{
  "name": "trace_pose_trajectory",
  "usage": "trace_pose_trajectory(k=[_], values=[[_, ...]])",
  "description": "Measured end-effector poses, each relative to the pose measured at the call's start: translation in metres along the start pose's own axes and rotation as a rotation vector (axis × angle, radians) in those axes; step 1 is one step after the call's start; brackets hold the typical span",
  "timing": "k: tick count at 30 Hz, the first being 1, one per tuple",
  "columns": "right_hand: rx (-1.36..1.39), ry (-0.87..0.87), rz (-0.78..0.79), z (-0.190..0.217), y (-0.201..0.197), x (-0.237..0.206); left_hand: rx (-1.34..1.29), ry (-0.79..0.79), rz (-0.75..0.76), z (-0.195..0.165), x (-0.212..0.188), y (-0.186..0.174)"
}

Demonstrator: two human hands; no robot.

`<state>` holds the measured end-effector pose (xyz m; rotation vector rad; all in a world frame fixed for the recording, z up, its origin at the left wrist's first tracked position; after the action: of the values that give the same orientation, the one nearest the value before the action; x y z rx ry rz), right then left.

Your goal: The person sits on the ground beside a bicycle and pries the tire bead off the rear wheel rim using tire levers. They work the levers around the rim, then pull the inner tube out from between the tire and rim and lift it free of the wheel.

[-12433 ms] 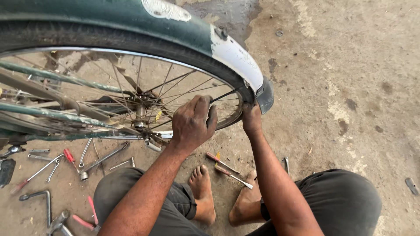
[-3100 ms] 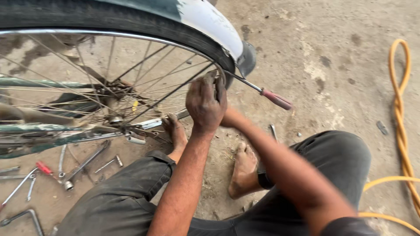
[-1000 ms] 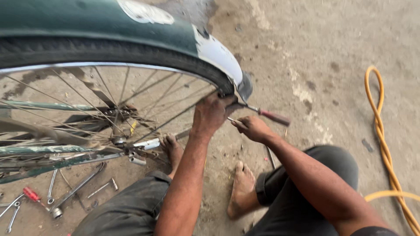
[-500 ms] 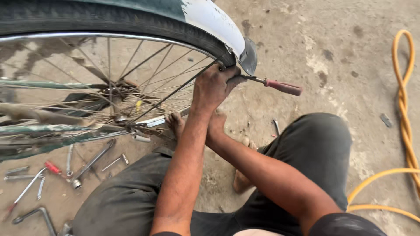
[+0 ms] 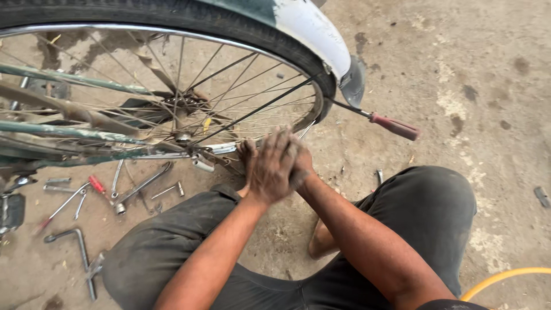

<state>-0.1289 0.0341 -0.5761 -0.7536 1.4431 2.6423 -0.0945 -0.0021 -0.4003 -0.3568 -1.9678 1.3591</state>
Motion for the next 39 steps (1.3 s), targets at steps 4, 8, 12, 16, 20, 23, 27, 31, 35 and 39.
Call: trace_pose_trajectory(k=[4,8,12,16,20,23,27,31,35,39], values=[[-0.517,0.275,0.110,0.045,-0.029,-0.008,0.040,0.060,-0.046,0.025,0.012,0.012],[-0.929,0.144,-0.243,0.179,-0.058,-0.052,0.163,0.098,-0.010,0.038,0.016,0.012],[-0.801,-0.110,-0.219,0.281,-0.030,-0.105,0.278,-0.002,0.054,0.055,0.016,0.020],[-1.116,-0.055,0.078,0.291,0.032,-0.127,0.398,0.040,0.020,0.053,0.014,0.016],[-1.448,0.134,0.141,0.255,0.061,-0.125,0.479,0.138,0.004,0.052,0.015,0.013],[-1.370,0.295,0.164,0.217,0.051,-0.116,0.470,0.152,0.048,0.062,0.020,0.019],[-1.023,0.260,0.085,0.174,0.018,-0.100,0.482,0.155,0.079,0.076,0.021,0.030],[-0.680,0.159,-0.029,0.134,-0.004,-0.094,0.425,0.126,0.078,0.081,0.017,0.032],[-0.612,0.007,-0.161,0.114,0.002,-0.099,0.412,0.124,0.026,0.073,0.018,0.021],[-0.517,-0.069,-0.236,0.102,0.012,-0.102,0.379,0.115,0.051,0.063,0.023,0.015]])
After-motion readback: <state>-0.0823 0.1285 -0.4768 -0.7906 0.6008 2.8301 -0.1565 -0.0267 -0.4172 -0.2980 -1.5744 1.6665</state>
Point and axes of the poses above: each hand's wrist, its own x-axis towards the middle knuckle, its own y-axis out of the palm, z = x × y, the point moved 9 cm from there along x, towards the middle knuckle, and after that the axes turned 7 degrees about z, right-handed, at the moved point
